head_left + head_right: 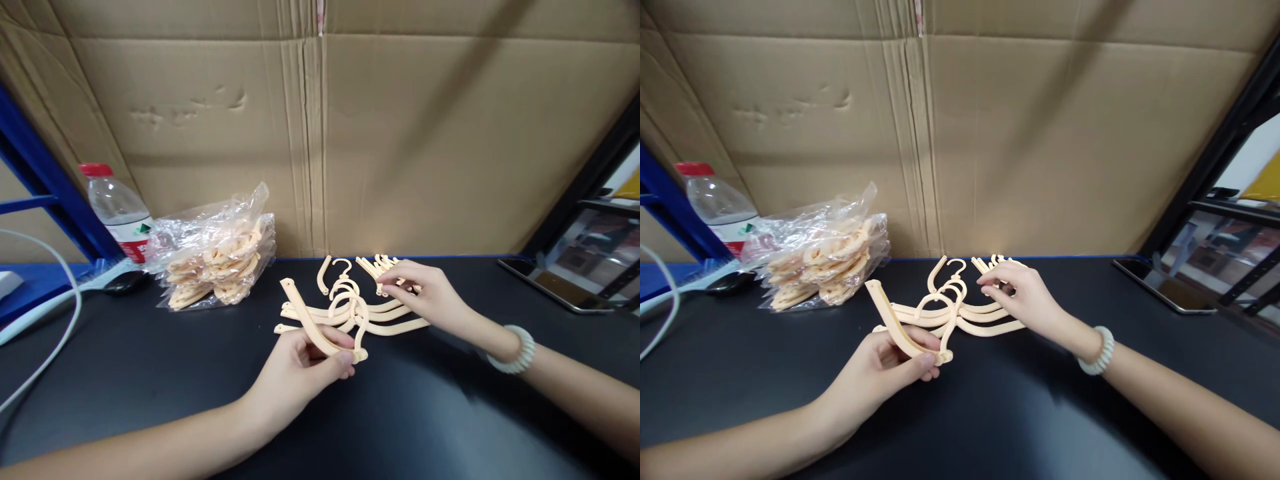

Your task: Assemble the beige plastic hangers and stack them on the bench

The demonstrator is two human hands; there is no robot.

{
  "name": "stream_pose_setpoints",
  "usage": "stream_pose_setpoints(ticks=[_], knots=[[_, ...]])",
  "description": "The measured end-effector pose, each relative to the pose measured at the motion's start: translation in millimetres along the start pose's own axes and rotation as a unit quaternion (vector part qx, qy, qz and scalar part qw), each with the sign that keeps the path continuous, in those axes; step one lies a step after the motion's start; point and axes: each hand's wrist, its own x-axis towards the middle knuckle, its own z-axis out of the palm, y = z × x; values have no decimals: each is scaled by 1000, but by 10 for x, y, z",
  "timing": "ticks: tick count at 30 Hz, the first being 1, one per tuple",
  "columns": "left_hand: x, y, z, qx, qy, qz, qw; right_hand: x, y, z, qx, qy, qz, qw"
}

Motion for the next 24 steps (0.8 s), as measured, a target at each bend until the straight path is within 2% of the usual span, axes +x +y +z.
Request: stream_pose_setpoints(ticks=[3, 6, 9, 13, 15, 19, 21, 24], knots=[[-6, -3, -2, 8, 12, 0, 1000, 89, 257, -57, -154, -71, -102, 980], [-13, 4, 2, 13, 18, 6, 1000, 119, 379, -39, -201, -118, -118, 965], [-13, 15, 5, 6, 10, 19, 1000, 120, 391, -1, -201, -122, -119, 965], [-20, 13, -6, -23, 26, 14, 999, 107, 341, 27, -181, -90, -126, 971], [-25, 4, -17, -41, 33, 11, 999, 99, 291, 13, -149, -36, -111, 982], [-16, -12, -37, -61, 36, 13, 997, 55, 112, -47, -38, 99, -36, 994], [-5, -14, -41, -63, 39, 13, 997, 10, -7, -65, 16, 111, 4, 994], [-1, -11, -43, -66, 40, 3, 997, -70, -184, -54, 116, 95, 70, 986]])
